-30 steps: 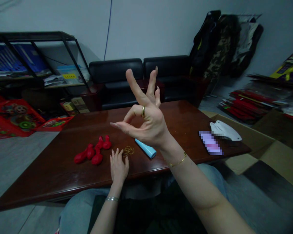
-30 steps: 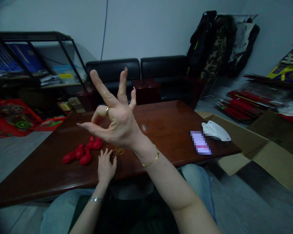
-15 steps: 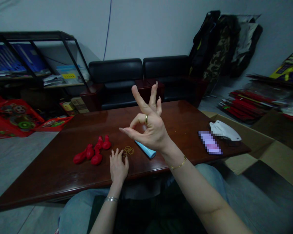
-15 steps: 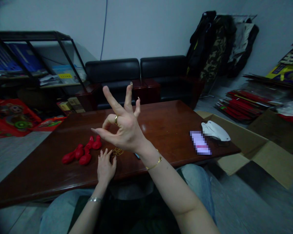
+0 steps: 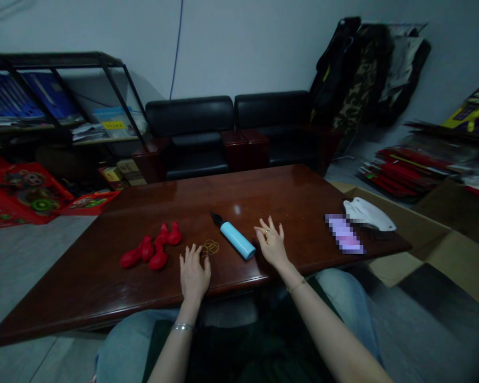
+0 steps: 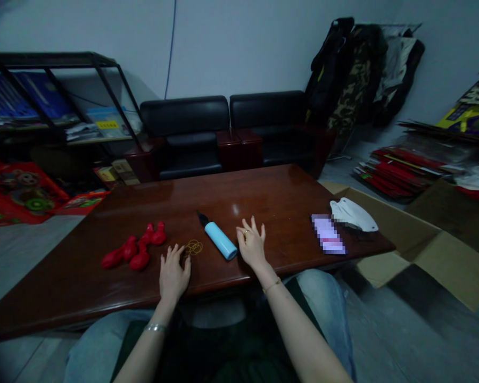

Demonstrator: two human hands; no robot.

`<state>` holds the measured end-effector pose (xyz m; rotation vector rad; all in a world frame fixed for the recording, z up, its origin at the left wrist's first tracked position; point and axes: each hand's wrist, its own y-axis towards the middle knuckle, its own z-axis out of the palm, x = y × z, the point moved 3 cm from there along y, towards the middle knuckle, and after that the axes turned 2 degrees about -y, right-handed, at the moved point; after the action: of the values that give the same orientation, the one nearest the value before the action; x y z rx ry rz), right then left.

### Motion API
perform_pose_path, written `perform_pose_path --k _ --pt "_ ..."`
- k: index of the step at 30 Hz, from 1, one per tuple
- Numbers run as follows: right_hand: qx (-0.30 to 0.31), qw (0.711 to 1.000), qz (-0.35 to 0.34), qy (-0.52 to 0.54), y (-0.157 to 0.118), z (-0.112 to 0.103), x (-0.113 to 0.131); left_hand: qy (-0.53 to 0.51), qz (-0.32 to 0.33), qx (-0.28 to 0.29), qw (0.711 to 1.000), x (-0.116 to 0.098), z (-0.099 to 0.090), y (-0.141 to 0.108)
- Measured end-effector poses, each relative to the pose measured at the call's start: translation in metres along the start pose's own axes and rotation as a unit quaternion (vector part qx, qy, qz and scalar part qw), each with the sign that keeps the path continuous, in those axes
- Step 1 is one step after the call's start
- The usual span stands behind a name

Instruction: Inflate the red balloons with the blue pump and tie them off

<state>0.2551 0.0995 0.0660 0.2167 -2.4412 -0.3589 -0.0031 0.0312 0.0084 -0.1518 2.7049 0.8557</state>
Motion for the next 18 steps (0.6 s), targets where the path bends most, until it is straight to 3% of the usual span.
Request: perform_pose_path --k 6,11,18 --pt "0.048 0.996 0.025 -0.077 -0.012 0.028 -0.037 0.002 -0.003 0.002 1.000 0.000 -0.001 0.000" --pt "0.068 0.988 0.017 -0.136 -0.018 0.037 -0.042 0.011 0.002 -0.005 1.000 -0.004 -0.004 0.000" --pt "0.072 0.979 0.013 -0.191 -0.020 0.034 -0.042 0.029 0.026 -0.005 0.999 -0.009 -0.011 0.007"
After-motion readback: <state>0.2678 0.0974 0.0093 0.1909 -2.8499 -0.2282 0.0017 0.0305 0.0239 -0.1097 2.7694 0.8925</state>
